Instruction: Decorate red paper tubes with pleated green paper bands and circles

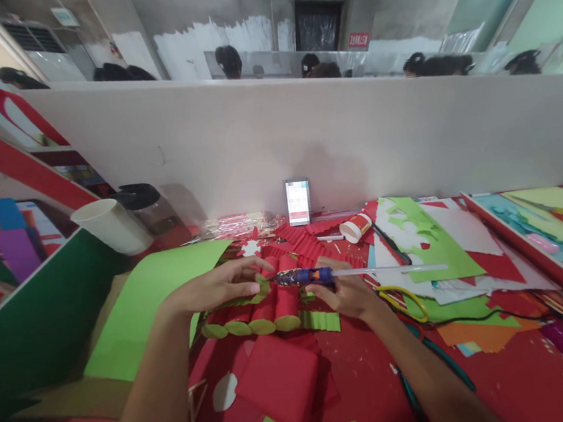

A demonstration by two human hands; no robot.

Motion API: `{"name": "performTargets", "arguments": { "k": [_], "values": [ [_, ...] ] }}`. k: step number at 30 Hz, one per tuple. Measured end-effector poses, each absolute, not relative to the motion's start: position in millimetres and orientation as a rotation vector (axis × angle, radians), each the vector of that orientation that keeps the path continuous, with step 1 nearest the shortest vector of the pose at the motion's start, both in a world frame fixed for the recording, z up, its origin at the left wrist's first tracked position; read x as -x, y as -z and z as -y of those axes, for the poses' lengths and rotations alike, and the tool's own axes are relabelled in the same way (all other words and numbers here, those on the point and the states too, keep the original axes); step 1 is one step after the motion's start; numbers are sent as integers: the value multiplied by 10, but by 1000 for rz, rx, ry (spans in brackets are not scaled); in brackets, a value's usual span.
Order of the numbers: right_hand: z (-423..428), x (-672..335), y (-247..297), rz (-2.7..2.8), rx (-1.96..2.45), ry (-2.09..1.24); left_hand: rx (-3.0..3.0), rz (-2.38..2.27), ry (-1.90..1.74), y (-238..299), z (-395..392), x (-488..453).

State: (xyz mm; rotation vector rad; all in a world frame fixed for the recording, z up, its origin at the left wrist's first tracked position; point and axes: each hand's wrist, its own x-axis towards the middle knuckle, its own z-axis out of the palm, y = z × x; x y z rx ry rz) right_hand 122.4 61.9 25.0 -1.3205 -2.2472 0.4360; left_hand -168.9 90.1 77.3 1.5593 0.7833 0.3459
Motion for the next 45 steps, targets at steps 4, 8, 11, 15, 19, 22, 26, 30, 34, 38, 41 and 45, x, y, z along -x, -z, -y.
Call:
{"name": "performTargets", "arguments": {
  "k": [4, 8, 11, 15, 19, 22, 26, 30, 34, 38, 41, 45],
  "values": [
    [-618, -1234, -290, 2242, 1284, -482, -1572, -781, -346, -771, -899, 1705],
    [-620, -1259, -310, 2236, 1309, -513, -1542, -764, -357, -762, -900, 1712],
    [-627, -1278, -316, 2245, 1313, -518, -1515, -748, -374, -739, -904, 1708],
    [-639, -1281, -320, 2281, 1310, -513, -1519, -726, -400, -712, -908, 1703],
    [-633, -1277, -309, 2278, 1349, -518, -1545, -732, -403, -715, -908, 1708],
    [-623, -1277, -310, 2288, 1367, -540, -1552, -742, -392, -735, -907, 1714],
    [-623, -1266, -381, 2316, 1345, -542, -1564, -757, -389, -762, -903, 1718],
    [-634, -1255, -509, 2353, 1322, -519, -1579, -782, -394, -787, -895, 1715],
    [-621, -1297, -535, 2309, 1332, -565, -1575, -760, -409, -792, -894, 1715],
    [-605, -1336, -464, 2085, 1233, -836, -1573, -763, -408, -778, -897, 1719],
    [-621, -1306, -464, 1921, 1176, -924, -1570, -736, -410, -788, -895, 1712],
    [-656, -1228, -557, 2031, 1193, -918, -1594, -723, -404, -816, -889, 1698]
  ]
}}
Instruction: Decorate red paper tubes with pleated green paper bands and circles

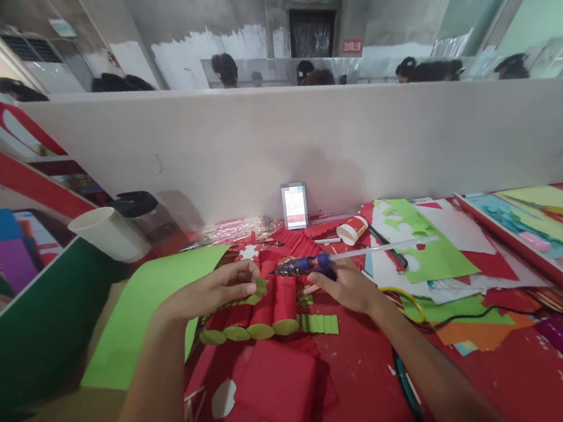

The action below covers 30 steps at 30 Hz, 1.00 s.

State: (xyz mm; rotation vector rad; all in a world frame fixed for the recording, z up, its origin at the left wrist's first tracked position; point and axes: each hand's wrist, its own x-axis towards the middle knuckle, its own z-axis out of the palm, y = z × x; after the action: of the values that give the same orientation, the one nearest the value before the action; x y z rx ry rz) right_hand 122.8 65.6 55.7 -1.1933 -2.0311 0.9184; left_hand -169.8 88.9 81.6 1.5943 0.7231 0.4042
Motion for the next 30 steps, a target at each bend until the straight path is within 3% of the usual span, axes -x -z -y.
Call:
{"name": "performTargets", "arguments": {
  "k": [8, 19, 24, 27, 30],
  "values": [
    [-658, -1284, -591, 2216, 1247, -885, -1627, -748, -397, -817, -895, 1712],
    [-683, -1585, -355, 1416, 781, -1601, -1611, -779, -393, -830, -891, 1714],
    [-698, -1531, -491, 1396, 996, -1387, -1637, -745, -389, -830, -886, 1697],
    [-738, -1440, -565, 1640, 1292, -1064, -1644, -740, -403, -835, -875, 1680],
    [-745, -1383, -620, 1985, 1279, -896, -1654, -744, -416, -851, -873, 1673]
  ]
}}
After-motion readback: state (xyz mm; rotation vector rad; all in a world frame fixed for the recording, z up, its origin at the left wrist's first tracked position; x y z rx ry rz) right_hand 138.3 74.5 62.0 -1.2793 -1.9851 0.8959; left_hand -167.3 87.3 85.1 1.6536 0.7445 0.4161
